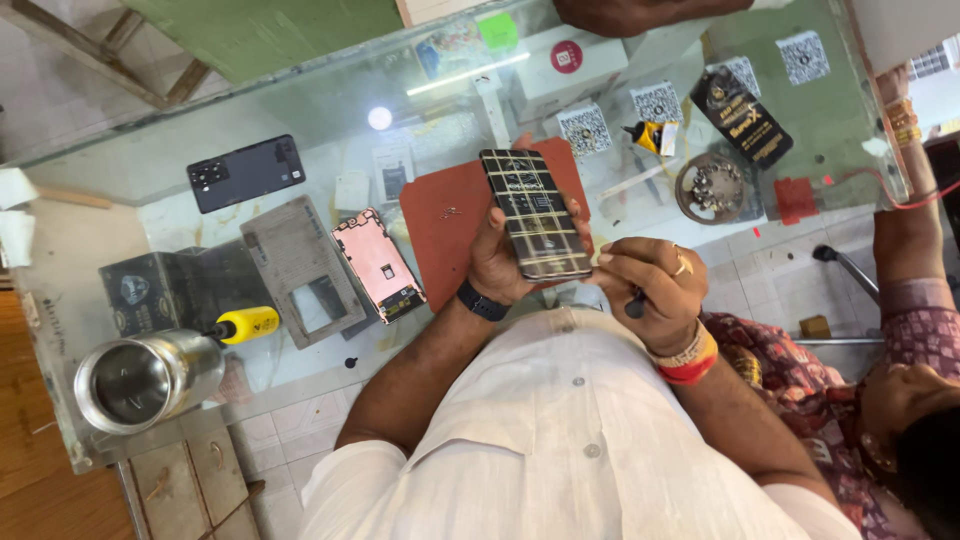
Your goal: The person secures a disassembled smartphone with rubber bands and then uses a small tool to scrape or clean the edges of the device. The person handles the phone and a metal cup briefly before continuing to work on the phone's edges.
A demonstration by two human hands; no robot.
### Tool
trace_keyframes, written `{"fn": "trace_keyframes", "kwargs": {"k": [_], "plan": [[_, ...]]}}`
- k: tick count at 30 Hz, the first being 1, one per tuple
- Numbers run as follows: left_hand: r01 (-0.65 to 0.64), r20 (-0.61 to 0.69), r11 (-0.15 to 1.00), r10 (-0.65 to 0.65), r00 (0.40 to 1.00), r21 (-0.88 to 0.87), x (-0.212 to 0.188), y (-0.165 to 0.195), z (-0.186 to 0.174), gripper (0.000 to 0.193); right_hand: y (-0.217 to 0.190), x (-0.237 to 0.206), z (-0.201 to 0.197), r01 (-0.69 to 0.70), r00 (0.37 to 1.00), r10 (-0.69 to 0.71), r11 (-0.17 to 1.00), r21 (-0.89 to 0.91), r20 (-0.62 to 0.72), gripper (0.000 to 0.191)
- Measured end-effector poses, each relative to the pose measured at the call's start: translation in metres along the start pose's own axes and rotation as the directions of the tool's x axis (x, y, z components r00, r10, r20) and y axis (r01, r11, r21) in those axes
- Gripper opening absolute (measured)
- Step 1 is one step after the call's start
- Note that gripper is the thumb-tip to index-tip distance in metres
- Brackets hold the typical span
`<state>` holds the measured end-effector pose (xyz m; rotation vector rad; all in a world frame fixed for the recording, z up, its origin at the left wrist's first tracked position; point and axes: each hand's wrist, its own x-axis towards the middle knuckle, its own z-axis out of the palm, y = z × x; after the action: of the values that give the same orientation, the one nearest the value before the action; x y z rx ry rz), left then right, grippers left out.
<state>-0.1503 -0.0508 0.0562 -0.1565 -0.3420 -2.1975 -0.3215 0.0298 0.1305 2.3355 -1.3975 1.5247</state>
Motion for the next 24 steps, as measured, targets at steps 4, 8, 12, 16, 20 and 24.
{"fn": "trace_keyframes", "kwargs": {"k": [4, 8, 12, 16, 20, 24], "plan": [[-0.141, -0.007, 0.946, 0.150, 0.989, 0.291, 0.008, 0.013, 0.005, 0.105, -0.004, -0.003, 0.002, -0.023, 1.000, 0.023, 1.000, 0.013, 0.021, 0.034], [-0.164, -0.054, 0.901, 0.202, 0.978, 0.403, 0.008, 0.012, 0.002, 0.117, -0.006, -0.002, 0.003, 0.085, 0.992, -0.082, 0.996, -0.025, 0.100, 0.034], [-0.199, -0.037, 0.835, 0.253, 0.967, 0.513, 0.006, 0.008, -0.005, 0.122, -0.007, 0.004, 0.003, 0.135, 0.980, -0.129, 0.990, -0.032, 0.150, 0.033], [-0.202, -0.046, 0.775, 0.285, 0.957, 0.598, 0.004, 0.010, -0.006, 0.121, -0.009, 0.010, 0.001, 0.178, 0.972, -0.163, 0.981, -0.081, 0.167, 0.030], [-0.195, -0.039, 0.714, 0.297, 0.954, 0.672, 0.003, 0.012, -0.004, 0.120, -0.010, 0.011, -0.001, 0.194, 0.969, -0.167, 0.971, -0.140, 0.184, 0.029], [-0.194, -0.052, 0.681, 0.323, 0.945, 0.706, 0.000, 0.008, -0.002, 0.120, -0.007, 0.009, -0.001, 0.206, 0.968, -0.177, 0.965, -0.162, 0.177, 0.029]]}}
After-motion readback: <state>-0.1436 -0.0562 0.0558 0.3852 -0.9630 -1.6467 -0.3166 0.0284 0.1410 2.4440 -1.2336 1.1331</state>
